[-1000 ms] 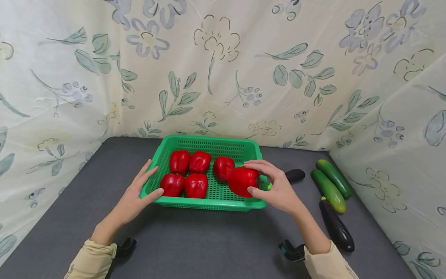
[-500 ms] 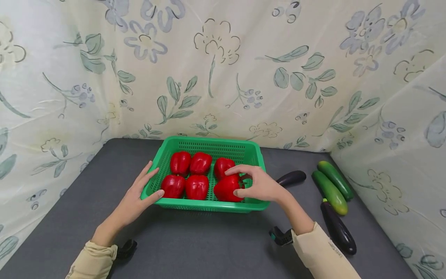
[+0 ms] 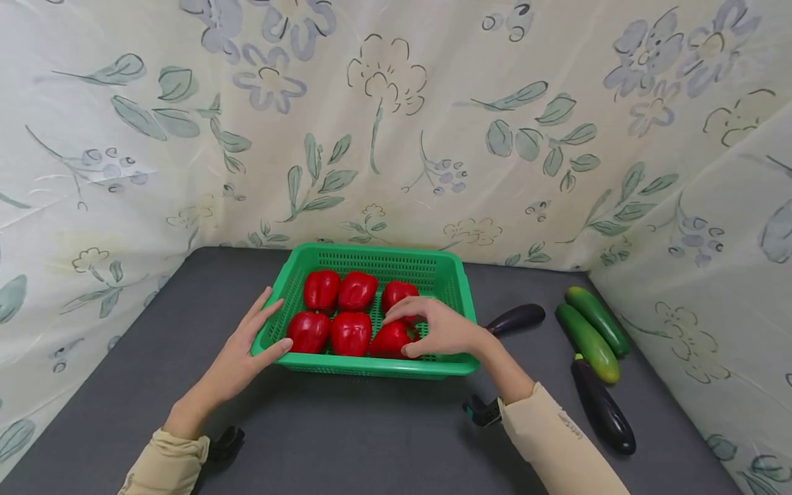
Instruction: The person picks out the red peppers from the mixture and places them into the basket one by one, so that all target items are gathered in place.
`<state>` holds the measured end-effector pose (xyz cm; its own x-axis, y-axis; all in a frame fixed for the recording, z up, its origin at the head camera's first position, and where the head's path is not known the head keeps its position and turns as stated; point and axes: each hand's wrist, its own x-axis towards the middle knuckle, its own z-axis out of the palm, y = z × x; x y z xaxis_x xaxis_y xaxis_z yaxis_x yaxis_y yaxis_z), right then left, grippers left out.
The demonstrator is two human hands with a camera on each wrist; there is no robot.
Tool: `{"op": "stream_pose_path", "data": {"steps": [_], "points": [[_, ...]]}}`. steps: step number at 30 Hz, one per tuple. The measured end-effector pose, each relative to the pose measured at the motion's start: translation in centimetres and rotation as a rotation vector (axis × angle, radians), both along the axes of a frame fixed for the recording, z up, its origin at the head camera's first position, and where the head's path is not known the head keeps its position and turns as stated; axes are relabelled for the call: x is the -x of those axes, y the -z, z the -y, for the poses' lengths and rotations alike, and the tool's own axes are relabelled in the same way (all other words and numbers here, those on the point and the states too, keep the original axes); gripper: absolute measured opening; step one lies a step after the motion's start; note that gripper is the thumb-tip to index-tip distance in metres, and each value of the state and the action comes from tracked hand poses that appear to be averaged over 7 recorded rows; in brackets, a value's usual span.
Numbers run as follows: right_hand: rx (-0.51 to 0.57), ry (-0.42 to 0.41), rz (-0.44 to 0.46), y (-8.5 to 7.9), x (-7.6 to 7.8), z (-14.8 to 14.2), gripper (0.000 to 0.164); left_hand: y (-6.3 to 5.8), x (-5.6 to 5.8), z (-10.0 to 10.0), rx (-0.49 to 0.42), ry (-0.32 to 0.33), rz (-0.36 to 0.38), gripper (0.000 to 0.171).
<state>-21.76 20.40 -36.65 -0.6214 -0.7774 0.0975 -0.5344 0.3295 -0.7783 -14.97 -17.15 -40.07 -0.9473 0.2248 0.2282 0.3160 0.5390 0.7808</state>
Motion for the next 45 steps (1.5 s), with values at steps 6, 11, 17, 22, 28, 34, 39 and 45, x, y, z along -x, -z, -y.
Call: {"op": "stream_pose_path", "data": {"steps": [6,11,17,22,28,34,39,45], "points": [[-0.033,-0.006,-0.013,0.6,0.1,0.6,0.048,0.2,-0.1,-0.1,-0.004,0.001,0.005,0.077],[-0.036,0.028,0.046,0.5,0.1,0.8,0.047,0.3,-0.1,0.0,0.0,-0.005,-0.004,0.077],[-0.047,0.046,0.079,0.1,0.0,0.6,0.05,0.2,-0.1,0.0,-0.001,-0.007,-0.006,0.077],[-0.036,0.054,0.063,0.0,0.0,0.6,0.053,0.0,-0.2,-0.2,-0.001,-0.007,-0.002,0.077],[-0.001,0.08,-0.008,0.0,0.0,0.6,0.045,-0.3,-0.3,-0.2,-0.001,-0.011,0.005,0.077],[0.01,0.107,-0.009,0.0,0.1,0.8,0.04,-0.2,-0.2,-0.1,-0.007,-0.008,0.003,0.076],[-0.021,0.107,-0.01,0.0,0.2,1.0,0.044,-0.1,0.0,0.1,-0.004,-0.008,0.007,0.076],[-0.032,0.209,-0.128,0.5,0.3,1.4,0.045,0.1,-0.1,0.1,-0.004,-0.007,0.003,0.077]]}}
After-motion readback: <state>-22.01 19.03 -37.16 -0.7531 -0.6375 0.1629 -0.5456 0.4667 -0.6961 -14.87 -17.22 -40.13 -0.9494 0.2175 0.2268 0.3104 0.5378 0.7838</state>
